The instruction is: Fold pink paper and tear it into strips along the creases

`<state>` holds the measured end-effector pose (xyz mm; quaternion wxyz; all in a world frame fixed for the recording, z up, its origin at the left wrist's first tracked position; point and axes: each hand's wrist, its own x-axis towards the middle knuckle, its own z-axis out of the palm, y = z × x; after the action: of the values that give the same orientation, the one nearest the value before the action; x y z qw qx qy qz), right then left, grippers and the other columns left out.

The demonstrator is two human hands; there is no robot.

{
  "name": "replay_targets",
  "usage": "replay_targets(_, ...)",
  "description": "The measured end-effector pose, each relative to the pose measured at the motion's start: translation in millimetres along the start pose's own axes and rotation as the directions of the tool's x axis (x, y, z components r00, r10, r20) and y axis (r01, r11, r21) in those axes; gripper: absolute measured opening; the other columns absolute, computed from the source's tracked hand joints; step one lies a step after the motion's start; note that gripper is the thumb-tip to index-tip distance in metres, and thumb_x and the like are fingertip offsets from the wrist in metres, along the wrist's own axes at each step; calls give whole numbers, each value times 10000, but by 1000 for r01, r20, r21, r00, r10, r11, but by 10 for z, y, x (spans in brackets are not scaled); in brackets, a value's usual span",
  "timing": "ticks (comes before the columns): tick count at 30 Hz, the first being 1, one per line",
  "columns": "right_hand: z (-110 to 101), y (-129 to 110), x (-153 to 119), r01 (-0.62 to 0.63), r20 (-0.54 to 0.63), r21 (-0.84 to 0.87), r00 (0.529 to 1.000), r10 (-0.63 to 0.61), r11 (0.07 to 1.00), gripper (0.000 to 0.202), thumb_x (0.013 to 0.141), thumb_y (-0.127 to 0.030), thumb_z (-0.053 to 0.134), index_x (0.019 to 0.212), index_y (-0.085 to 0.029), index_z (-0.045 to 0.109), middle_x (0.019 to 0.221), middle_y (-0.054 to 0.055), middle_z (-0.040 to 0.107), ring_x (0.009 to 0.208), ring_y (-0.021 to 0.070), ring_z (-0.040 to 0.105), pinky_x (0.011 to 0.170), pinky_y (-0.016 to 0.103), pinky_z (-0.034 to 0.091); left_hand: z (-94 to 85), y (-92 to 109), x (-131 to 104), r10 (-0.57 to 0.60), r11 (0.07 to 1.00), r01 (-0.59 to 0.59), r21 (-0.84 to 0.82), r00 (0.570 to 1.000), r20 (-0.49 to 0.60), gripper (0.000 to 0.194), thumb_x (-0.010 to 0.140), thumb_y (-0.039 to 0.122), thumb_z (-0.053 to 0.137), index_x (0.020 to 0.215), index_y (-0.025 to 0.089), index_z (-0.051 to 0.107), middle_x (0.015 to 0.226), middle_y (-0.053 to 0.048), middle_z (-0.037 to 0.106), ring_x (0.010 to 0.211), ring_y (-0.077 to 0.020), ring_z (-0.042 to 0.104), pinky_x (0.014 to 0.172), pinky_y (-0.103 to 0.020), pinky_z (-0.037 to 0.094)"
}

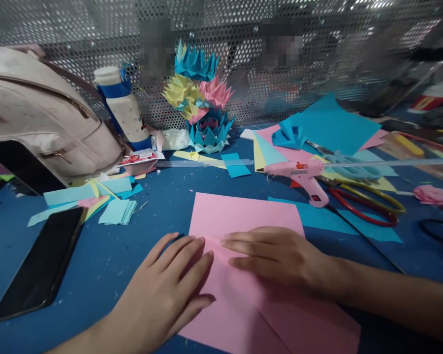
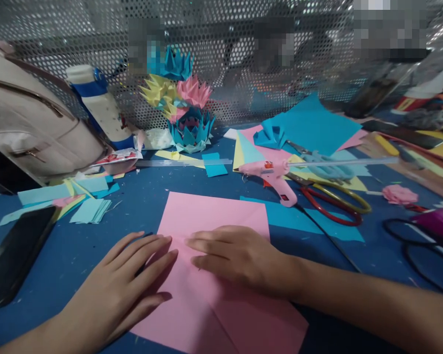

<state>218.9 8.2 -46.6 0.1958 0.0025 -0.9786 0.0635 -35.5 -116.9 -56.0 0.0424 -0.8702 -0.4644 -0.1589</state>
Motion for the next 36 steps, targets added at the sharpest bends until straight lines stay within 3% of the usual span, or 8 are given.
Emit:
replay_targets(7,-1,11,7,-9,-6,-20,1000,8,1000,295,1011,-162,381,1144,-140,644,1314,121,626,1287,173,532,975,321,536,-6,-10,-14,-2,1000,1,-8,1000,-21,450,988,470,465,1308,173,573,1363,-107,583,1265,-245,497,1148,-419,251)
replay_targets(12,2,19,4,13,4,22,1000,-13,1000,298,1015,-156,369,1132,-129,642,1326,142,614,1309,187,511,986,347,528,-11,-21,-8,26,999,-26,21,1000,13,473,993,468,461,1341,158,542,1466,-83,503,1320,-235,459,1179,-414,190)
replay_targets(36,-64,28,53,57,59,19,997,-58,998,318,1027,-169,341,1040,-136,657,1303,138,633,1310,163,507,1016,322,508,11,-25,-25,43,999,-43,16,999,6,427,1005,398,452,1337,149,554,1422,-58,555,1305,-235,475,1179,-410,167)
